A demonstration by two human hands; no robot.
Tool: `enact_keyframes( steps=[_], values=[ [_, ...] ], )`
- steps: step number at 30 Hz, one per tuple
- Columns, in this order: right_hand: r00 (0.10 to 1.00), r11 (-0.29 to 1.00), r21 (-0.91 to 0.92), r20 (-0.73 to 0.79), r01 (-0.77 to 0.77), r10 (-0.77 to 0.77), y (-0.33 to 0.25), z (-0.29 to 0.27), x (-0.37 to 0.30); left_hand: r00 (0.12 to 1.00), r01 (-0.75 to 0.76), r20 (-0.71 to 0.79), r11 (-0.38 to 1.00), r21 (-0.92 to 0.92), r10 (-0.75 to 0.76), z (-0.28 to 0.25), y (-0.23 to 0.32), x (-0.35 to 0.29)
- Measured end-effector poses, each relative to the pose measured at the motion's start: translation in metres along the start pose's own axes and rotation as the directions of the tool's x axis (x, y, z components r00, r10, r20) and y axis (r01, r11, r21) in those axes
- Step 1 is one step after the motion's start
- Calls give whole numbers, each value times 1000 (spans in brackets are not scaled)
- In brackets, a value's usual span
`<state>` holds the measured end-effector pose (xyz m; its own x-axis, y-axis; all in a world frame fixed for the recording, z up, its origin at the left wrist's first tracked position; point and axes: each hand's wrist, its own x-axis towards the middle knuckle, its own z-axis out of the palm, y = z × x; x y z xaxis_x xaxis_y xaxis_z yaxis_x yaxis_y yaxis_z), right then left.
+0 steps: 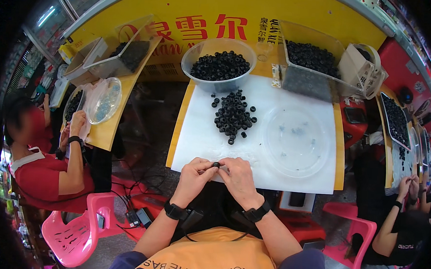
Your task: Sorting and inspecting small black plastic components in a workshop setting.
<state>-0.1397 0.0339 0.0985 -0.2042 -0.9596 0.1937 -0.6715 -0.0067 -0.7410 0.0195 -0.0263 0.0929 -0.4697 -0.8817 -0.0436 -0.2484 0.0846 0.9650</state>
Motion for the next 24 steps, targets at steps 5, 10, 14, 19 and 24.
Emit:
enact_keyframes(
  steps=[5,10,14,19,24],
  values=[
    [998,990,129,-6,-65,66,-2,-1,-3,984,179,58,945,-274,-170,3,-5,-1],
    [992,992,54,-54,118,-115,-7,-8,-2,966,257,107,906,-335,-235,2,0,3],
    [984,984,-19,-19,176,-176,-2,-9,-3,950,308,151,898,-312,-274,-1,0,4],
    [981,980,-44,27,196,-195,-6,-16,1,952,305,116,870,-387,-282,5,5,3],
    [977,978,-9,51,206,-206,-3,-14,1,965,262,116,832,-489,-236,5,-5,3]
  ],
)
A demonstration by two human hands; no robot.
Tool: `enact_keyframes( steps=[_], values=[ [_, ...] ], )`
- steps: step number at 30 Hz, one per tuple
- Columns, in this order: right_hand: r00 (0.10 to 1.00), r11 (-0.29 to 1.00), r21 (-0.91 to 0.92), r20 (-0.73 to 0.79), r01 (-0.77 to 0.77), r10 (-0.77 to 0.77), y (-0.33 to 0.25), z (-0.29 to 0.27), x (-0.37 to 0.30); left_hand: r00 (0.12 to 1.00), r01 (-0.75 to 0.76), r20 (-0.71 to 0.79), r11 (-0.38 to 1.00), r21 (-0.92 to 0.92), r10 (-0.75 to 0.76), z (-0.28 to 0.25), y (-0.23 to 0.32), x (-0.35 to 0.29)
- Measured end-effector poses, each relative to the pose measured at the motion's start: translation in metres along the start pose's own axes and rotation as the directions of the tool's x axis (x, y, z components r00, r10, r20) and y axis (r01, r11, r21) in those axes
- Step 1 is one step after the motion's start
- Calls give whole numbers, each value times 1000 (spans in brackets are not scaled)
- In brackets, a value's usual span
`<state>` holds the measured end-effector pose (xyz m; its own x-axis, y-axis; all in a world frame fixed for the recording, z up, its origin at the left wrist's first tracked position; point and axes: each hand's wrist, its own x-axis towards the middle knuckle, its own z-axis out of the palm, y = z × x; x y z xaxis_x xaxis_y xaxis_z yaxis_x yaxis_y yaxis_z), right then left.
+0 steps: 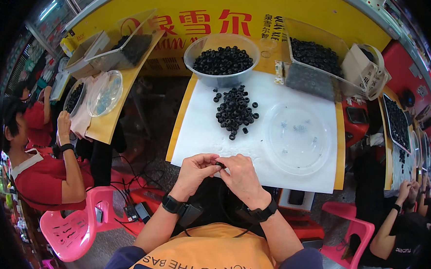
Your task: Sorting and inspecting small black plastic components in a workshop setting.
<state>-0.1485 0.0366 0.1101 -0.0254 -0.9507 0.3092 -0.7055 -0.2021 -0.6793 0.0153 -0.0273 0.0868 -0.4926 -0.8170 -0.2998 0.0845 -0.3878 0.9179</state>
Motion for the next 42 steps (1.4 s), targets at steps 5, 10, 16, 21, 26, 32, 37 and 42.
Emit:
enact_keyframes(
  steps=[5,10,16,21,26,32,37,42],
  values=[
    [959,941,198,-16,-275,284,-17,-5,1,992,127,8,972,-200,-128,-3,3,-2],
    [952,944,202,-106,-262,287,-22,-6,-4,966,251,63,858,-447,-250,-3,3,-5],
    [929,892,351,-126,-286,348,-25,-5,-8,957,280,102,769,-575,-272,1,-1,-9],
    [948,911,350,-146,-217,281,-27,-4,-9,956,282,100,778,-561,-275,0,0,-10],
    [929,866,414,-108,-281,354,-29,-5,-10,956,285,102,795,-536,-275,-1,5,-13],
    [922,848,425,-72,-318,382,-27,-6,-14,966,257,95,841,-476,-241,-2,5,-13],
    [944,886,379,-82,-266,319,-29,-8,-13,977,212,71,885,-414,-200,-2,6,-14],
    [946,878,390,-48,-276,319,-29,-10,-14,971,238,86,885,-400,-222,-3,5,-13]
  ],
)
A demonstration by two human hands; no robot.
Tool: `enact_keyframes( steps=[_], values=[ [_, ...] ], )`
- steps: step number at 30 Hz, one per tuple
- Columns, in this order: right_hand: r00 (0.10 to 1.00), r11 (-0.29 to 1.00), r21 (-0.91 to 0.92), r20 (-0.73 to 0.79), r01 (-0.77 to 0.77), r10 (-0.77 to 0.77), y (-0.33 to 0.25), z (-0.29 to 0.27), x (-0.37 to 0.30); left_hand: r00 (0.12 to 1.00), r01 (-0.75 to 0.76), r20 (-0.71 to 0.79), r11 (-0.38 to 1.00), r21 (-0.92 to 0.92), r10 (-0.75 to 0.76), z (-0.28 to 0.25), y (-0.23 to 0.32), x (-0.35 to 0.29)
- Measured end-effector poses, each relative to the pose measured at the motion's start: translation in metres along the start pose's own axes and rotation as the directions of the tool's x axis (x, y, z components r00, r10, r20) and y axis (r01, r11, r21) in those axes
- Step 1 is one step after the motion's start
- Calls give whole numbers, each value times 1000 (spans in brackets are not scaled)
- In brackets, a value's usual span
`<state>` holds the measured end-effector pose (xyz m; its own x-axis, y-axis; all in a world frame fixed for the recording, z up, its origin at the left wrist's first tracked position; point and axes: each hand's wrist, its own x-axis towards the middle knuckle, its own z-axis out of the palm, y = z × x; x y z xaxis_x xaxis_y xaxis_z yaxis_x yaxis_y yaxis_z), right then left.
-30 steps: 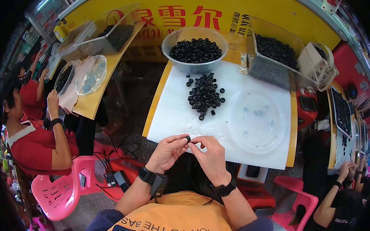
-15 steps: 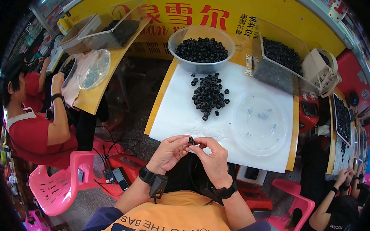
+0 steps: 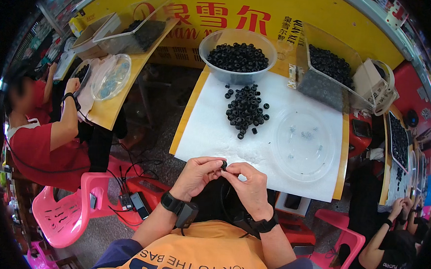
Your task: Sorting and inspecting small black plastic components in a workshop setting.
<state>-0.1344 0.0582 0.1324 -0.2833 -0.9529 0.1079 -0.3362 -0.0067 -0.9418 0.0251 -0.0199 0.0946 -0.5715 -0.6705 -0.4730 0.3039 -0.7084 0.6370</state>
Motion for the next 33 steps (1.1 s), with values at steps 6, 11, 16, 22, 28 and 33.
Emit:
enact_keyframes(
  steps=[6,11,16,22,28,33],
  values=[
    [992,993,48,70,-108,105,0,-6,2,998,14,64,996,86,-19,-3,7,-1],
    [990,993,76,114,-89,80,3,-10,4,992,60,108,996,72,-68,0,13,-4],
    [981,999,-27,191,34,-28,-2,-18,7,973,145,177,989,19,-146,-6,11,0],
    [974,994,73,204,82,-95,5,-16,9,954,250,195,963,-101,-228,-6,7,-1],
    [972,998,55,234,15,-27,6,-16,6,926,319,230,946,-51,-300,-14,5,0],
    [962,999,25,269,36,-41,2,-19,7,924,299,234,953,50,-302,-11,8,-4]
  ],
)
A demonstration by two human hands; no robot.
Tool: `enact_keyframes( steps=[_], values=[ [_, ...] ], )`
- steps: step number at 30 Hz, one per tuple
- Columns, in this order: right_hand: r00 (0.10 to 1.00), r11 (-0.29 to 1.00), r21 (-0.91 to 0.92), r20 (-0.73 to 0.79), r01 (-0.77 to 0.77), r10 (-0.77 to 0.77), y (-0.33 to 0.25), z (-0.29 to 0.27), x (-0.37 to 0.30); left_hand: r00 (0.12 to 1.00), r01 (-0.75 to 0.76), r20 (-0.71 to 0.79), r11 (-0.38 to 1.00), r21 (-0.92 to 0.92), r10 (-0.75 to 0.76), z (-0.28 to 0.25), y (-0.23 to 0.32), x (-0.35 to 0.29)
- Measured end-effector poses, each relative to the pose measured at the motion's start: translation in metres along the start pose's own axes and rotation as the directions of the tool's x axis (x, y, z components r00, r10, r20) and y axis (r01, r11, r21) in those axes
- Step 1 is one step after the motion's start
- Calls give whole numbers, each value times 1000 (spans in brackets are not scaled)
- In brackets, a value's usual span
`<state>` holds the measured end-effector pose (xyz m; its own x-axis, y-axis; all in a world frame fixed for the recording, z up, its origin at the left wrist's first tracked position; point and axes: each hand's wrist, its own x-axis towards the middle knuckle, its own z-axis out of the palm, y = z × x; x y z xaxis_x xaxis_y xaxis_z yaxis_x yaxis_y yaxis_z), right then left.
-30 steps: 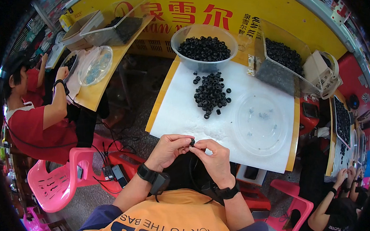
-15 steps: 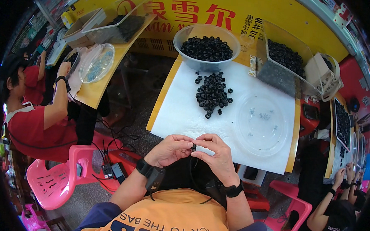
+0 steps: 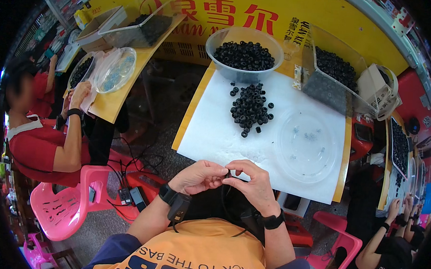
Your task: Sorting and inspecting small black plastic components in a workshop setting.
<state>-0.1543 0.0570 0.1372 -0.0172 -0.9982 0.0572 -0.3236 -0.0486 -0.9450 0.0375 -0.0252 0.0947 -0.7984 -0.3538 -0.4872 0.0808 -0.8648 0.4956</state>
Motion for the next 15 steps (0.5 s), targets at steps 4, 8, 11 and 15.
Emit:
enact_keyframes(
  steps=[4,8,11,15],
  values=[
    [998,999,18,43,-35,34,0,0,-1,999,-28,-35,993,116,33,2,5,-3],
    [997,999,28,72,-30,27,0,1,-3,999,-4,-42,974,226,14,0,10,-2],
    [996,1000,-22,88,-3,5,1,0,-4,999,20,-49,958,288,-6,1,13,-2],
    [991,984,-143,87,109,-97,0,-1,-4,999,42,-12,960,276,-40,2,17,-4]
  ],
)
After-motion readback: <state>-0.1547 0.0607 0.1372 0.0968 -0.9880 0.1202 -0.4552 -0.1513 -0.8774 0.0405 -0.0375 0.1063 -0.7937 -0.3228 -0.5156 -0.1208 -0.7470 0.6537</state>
